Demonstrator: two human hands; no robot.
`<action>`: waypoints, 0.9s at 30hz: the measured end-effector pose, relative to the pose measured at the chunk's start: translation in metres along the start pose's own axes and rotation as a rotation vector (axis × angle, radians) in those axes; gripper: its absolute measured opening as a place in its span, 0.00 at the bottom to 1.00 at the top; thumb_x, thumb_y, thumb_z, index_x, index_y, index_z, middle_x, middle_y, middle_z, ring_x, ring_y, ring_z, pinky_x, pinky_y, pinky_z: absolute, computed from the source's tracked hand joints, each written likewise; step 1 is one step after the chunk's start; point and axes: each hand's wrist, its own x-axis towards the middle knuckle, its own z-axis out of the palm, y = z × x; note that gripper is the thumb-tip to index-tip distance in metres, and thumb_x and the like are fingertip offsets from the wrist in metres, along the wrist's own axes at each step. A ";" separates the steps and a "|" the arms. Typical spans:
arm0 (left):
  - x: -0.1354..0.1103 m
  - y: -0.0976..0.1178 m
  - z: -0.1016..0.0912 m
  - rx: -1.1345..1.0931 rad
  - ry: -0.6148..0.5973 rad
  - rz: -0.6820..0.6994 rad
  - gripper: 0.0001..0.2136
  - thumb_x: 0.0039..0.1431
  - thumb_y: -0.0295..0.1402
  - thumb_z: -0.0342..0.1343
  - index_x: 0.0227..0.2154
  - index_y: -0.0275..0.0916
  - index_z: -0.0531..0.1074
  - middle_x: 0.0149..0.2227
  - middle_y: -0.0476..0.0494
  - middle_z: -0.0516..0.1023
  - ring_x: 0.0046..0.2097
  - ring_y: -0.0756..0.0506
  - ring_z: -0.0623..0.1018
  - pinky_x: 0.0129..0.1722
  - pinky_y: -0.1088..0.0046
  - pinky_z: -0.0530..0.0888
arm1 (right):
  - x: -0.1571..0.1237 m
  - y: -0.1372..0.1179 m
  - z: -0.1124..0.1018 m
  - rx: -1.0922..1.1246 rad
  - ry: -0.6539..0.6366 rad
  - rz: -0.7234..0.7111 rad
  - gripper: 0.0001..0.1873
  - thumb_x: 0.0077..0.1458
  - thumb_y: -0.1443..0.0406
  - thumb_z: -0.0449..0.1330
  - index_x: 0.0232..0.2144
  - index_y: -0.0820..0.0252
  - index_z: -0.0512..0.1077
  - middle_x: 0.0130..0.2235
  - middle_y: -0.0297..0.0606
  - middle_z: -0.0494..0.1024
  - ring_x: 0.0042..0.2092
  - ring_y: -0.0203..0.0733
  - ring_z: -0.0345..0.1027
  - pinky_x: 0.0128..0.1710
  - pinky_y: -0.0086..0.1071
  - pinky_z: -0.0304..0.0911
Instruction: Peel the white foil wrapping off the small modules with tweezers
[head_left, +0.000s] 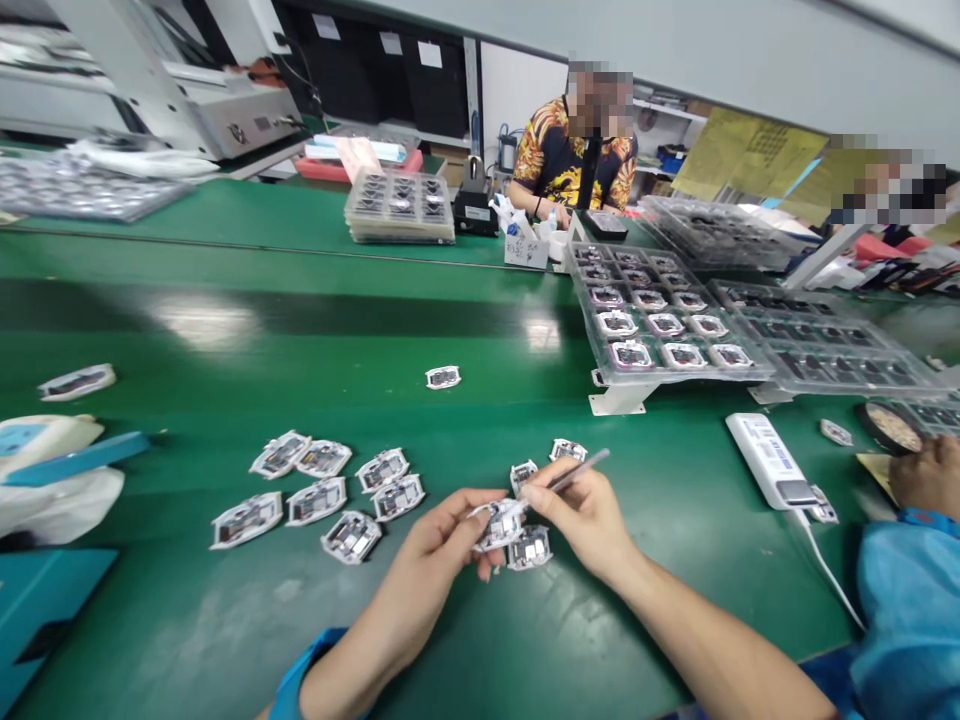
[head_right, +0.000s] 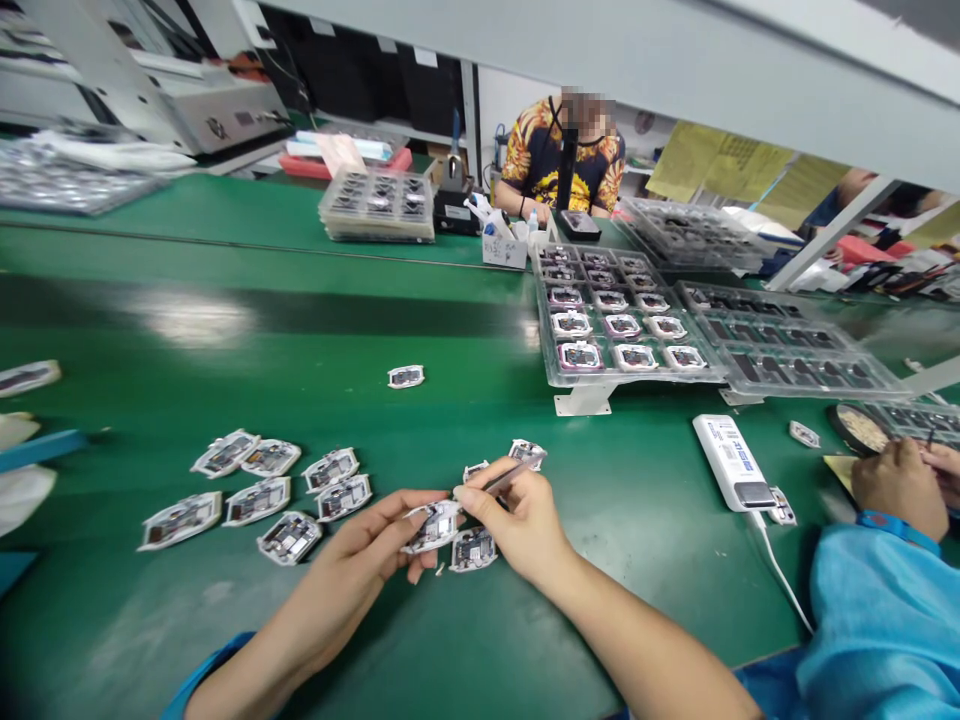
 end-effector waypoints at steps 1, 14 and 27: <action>0.000 0.000 0.000 -0.024 0.006 -0.007 0.18 0.51 0.45 0.62 0.39 0.37 0.75 0.23 0.49 0.75 0.25 0.48 0.71 0.25 0.73 0.68 | 0.001 0.000 0.000 0.007 -0.006 0.025 0.14 0.50 0.55 0.67 0.26 0.59 0.72 0.25 0.32 0.76 0.27 0.36 0.71 0.29 0.29 0.67; -0.004 0.007 0.002 -0.117 -0.024 -0.071 0.16 0.49 0.42 0.63 0.37 0.36 0.77 0.27 0.45 0.76 0.28 0.46 0.74 0.26 0.71 0.71 | -0.005 0.003 0.002 -0.071 0.083 -0.215 0.06 0.51 0.61 0.68 0.29 0.57 0.78 0.31 0.37 0.82 0.34 0.42 0.77 0.38 0.35 0.73; 0.000 0.003 -0.002 0.095 -0.016 0.058 0.18 0.48 0.43 0.65 0.39 0.40 0.74 0.23 0.50 0.76 0.26 0.46 0.76 0.31 0.69 0.74 | -0.005 0.000 0.001 -0.048 0.096 -0.104 0.07 0.51 0.61 0.68 0.30 0.58 0.76 0.31 0.36 0.82 0.33 0.41 0.76 0.35 0.33 0.71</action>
